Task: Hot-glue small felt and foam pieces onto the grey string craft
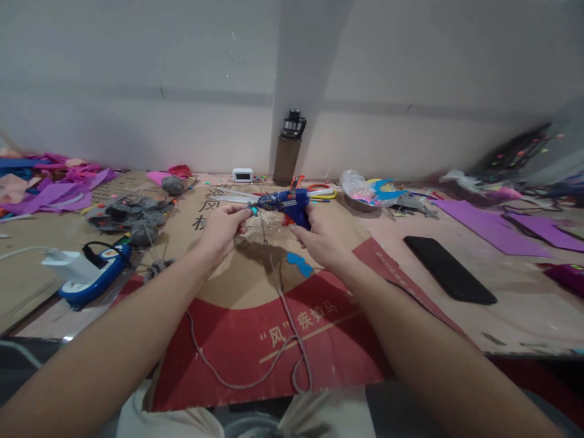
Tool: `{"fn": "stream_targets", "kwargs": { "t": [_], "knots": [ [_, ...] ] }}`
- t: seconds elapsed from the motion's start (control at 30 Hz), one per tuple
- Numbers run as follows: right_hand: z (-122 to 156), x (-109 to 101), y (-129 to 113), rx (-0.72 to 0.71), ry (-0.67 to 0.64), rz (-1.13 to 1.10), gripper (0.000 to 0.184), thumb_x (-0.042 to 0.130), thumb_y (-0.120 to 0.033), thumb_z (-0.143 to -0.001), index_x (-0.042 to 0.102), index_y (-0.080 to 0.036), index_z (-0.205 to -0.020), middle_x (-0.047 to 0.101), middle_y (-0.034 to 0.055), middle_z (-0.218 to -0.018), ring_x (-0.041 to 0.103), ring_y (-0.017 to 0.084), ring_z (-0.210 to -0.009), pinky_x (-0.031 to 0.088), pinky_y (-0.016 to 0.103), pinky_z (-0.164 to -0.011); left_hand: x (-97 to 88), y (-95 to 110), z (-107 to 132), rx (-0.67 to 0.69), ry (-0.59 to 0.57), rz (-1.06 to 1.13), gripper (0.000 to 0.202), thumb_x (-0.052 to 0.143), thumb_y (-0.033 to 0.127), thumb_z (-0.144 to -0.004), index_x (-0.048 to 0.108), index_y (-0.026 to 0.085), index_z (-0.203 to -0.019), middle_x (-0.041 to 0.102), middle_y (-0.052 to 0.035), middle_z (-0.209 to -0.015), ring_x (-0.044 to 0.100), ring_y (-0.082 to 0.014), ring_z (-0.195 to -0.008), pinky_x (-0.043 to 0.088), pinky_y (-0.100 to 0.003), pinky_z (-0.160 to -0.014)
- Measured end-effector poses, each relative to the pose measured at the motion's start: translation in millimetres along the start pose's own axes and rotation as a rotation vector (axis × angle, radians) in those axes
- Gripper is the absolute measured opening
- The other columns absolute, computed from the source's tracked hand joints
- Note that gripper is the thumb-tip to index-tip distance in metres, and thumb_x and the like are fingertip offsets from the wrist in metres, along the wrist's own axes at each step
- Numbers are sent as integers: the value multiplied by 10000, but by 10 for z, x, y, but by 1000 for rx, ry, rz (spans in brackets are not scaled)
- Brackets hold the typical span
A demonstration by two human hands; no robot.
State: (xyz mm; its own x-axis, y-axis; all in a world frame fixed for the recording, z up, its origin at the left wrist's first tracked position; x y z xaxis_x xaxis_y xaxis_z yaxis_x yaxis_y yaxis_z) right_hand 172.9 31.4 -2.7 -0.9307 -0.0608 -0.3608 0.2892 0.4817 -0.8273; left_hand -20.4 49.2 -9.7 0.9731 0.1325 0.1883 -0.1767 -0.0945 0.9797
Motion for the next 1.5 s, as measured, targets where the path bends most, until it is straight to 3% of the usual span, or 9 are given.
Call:
{"fn": "stream_targets", "kwargs": {
  "t": [0.4,0.57,1.17,1.5],
  "knots": [
    [8,-13,-20,-68,16,148,350,503,-176,-802,541,-220,-1147,658,47,-982,608,211,-883,500,412,-854,30,21,17,11,-23,2,133,709,158,-609,583,130,-642,492,36,-544,395,-38,-410,298,-182,-402],
    [25,-15,-54,-50,3,242,339,501,-204,-818,532,-202,-1155,653,69,-981,604,230,-907,482,434,-880,25,15,17,19,-8,-28,131,710,167,-603,591,136,-649,506,32,-553,406,-44,-403,283,-189,-390],
    [41,-20,-68,-54,-5,281,367,500,-226,-838,503,-217,-1205,630,95,-1137,565,274,-1086,442,474,-942,20,12,9,14,-21,-40,126,726,168,-615,606,139,-640,516,24,-556,399,-40,-405,285,-189,-397],
    [66,-23,-166,-51,-13,438,288,508,-254,-833,539,-207,-1115,644,108,-984,591,276,-904,461,420,-802,24,15,2,-7,-29,-7,156,705,165,-595,552,138,-576,461,40,-514,381,-39,-404,282,-183,-400]
  ]
}}
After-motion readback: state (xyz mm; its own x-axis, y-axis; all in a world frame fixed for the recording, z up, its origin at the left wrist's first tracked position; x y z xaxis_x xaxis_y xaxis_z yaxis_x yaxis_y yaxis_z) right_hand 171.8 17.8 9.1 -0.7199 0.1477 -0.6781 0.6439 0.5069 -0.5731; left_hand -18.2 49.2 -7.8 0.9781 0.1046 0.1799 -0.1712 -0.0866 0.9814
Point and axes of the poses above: each hand's wrist, its own z-axis away from the middle knuckle, its own x-axis out of the palm, y = z × x, the point moved 3 cm from there along -z, towards the middle knuckle
